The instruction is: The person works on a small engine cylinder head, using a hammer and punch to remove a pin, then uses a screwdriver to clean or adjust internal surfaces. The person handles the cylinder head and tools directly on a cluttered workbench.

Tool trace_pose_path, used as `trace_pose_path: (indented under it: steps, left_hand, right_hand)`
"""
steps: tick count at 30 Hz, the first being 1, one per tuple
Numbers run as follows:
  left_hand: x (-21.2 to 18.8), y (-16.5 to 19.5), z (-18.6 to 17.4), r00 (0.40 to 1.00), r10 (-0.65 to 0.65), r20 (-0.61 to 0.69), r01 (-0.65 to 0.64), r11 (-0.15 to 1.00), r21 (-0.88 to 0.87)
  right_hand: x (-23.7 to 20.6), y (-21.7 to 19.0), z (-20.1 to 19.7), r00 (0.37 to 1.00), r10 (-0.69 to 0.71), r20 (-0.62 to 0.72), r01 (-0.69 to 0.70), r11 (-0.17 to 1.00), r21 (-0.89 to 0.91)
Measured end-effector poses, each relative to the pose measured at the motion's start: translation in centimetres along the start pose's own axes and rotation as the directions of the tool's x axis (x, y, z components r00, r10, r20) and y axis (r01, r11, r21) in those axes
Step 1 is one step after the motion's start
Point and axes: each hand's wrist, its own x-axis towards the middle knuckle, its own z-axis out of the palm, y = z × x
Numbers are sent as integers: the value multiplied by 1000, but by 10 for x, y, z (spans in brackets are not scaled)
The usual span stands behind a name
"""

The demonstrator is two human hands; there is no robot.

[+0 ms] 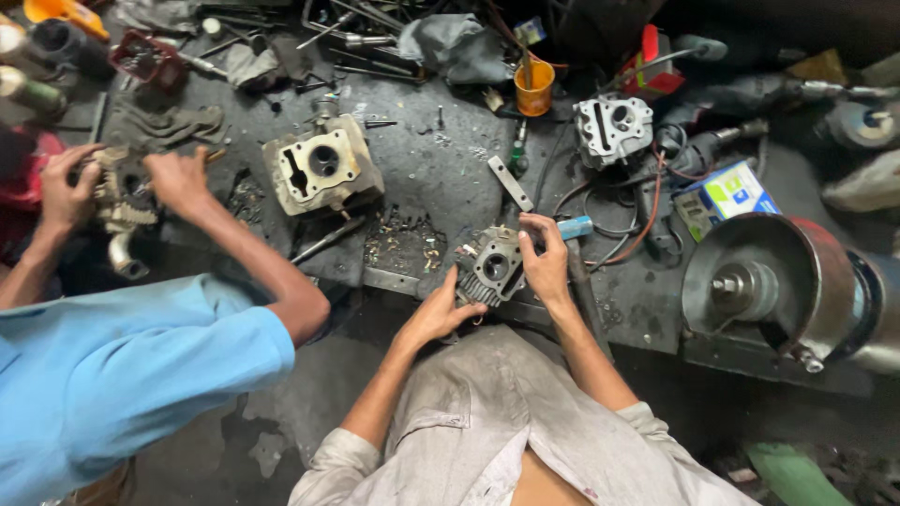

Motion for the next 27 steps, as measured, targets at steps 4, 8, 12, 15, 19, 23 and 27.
trace_pose_path:
  steps: [4,8,12,15,19,23,27]
  left_hand:
    - [1,-19,1,983,-11,181,35,991,-127]
    - [0,-19,7,985,-90,144,105,990,-93]
    - [-4,-11,12,986,-125,114,134,988,-75]
    - [-2,-5,20,986,-162,32,163,986,-34]
    - [5,-3,29,947,-321,-16,321,945,61]
    - [7,-9,28,982,-189,-31,190,980,56]
    - [10,-17,25,981,-181,-65,186,979,86]
  right_hand:
    - [-8,19,-7,965,252,-66,-247,966,80]
    - [-13,25,-8,971,225,-79,-223,974,28]
    - [-20,17,-8,997,72,-24,-74,995,-74]
    - [-26,8,-11,955,293,41,-290,955,-63]
    - [-34,4,-19,981,193,2,-193,979,-68]
    - [-40,10,-25,979,198,-45,-201,977,-73]
    - [-43,20,-24,984,152,-97,-171,957,-235]
